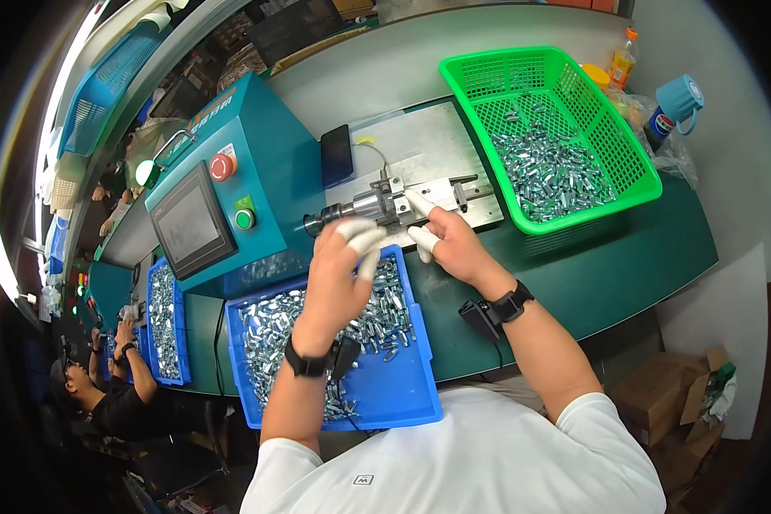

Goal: The person picks up a metal part from a blue tray, places it into the machine's fixture, and presses a green button. After the machine processes the part, they remove it and place it into a green basket.

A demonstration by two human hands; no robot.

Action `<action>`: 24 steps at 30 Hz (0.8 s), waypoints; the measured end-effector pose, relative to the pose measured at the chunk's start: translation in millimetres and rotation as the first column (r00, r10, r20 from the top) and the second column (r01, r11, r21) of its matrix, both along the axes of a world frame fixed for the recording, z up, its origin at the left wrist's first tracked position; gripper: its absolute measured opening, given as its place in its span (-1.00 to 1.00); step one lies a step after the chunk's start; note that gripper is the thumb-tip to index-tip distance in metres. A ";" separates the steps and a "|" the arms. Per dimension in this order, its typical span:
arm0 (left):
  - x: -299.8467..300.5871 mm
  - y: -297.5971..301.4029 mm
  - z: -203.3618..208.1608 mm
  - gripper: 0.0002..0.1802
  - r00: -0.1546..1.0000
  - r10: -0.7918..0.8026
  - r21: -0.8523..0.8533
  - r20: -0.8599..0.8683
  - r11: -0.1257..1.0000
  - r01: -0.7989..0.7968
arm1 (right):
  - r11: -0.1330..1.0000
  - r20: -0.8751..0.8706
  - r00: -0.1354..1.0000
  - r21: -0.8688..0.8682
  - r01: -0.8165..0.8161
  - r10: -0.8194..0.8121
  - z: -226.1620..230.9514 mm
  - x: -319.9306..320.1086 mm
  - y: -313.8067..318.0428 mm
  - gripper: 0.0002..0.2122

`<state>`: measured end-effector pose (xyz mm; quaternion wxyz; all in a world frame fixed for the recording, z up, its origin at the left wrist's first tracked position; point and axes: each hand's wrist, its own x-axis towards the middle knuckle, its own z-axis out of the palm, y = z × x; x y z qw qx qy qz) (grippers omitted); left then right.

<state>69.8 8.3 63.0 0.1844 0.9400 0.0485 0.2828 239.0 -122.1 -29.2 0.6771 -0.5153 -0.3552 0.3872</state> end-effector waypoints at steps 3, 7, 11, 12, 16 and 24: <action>-38.6 -13.5 -8.8 -0.68 0.992 0.035 -0.063 -0.119 0.997 -0.043 | 0.992 0.007 0.993 -0.031 -0.120 0.121 7.6 -0.3 4.3 -0.33; -54.1 -15.2 -21.3 -0.72 0.980 0.048 -0.153 -0.194 0.985 -0.079 | 0.992 0.005 0.993 -0.037 -0.120 0.120 3.8 -1.0 5.6 -0.31; -52.5 -12.3 -22.9 -0.74 0.977 0.038 -0.153 -0.210 0.986 -0.071 | 0.988 -0.017 0.989 -0.047 -0.145 0.144 5.8 0.0 4.7 -0.30; -53.2 -12.4 -24.2 -0.74 0.977 0.041 -0.156 -0.208 0.985 -0.075 | 0.988 -0.015 0.989 -0.050 -0.148 0.148 4.9 0.7 4.8 -0.30; -54.4 -12.3 -29.5 -0.75 0.976 0.030 -0.208 -0.215 0.975 -0.075 | 0.988 0.022 0.989 -0.055 -0.145 0.146 1.8 2.6 4.8 -0.28; -54.5 -13.5 -31.2 -0.75 0.973 0.018 -0.203 -0.231 0.977 -0.066 | 0.984 0.031 0.986 -0.076 -0.160 0.163 8.9 0.5 4.1 -0.27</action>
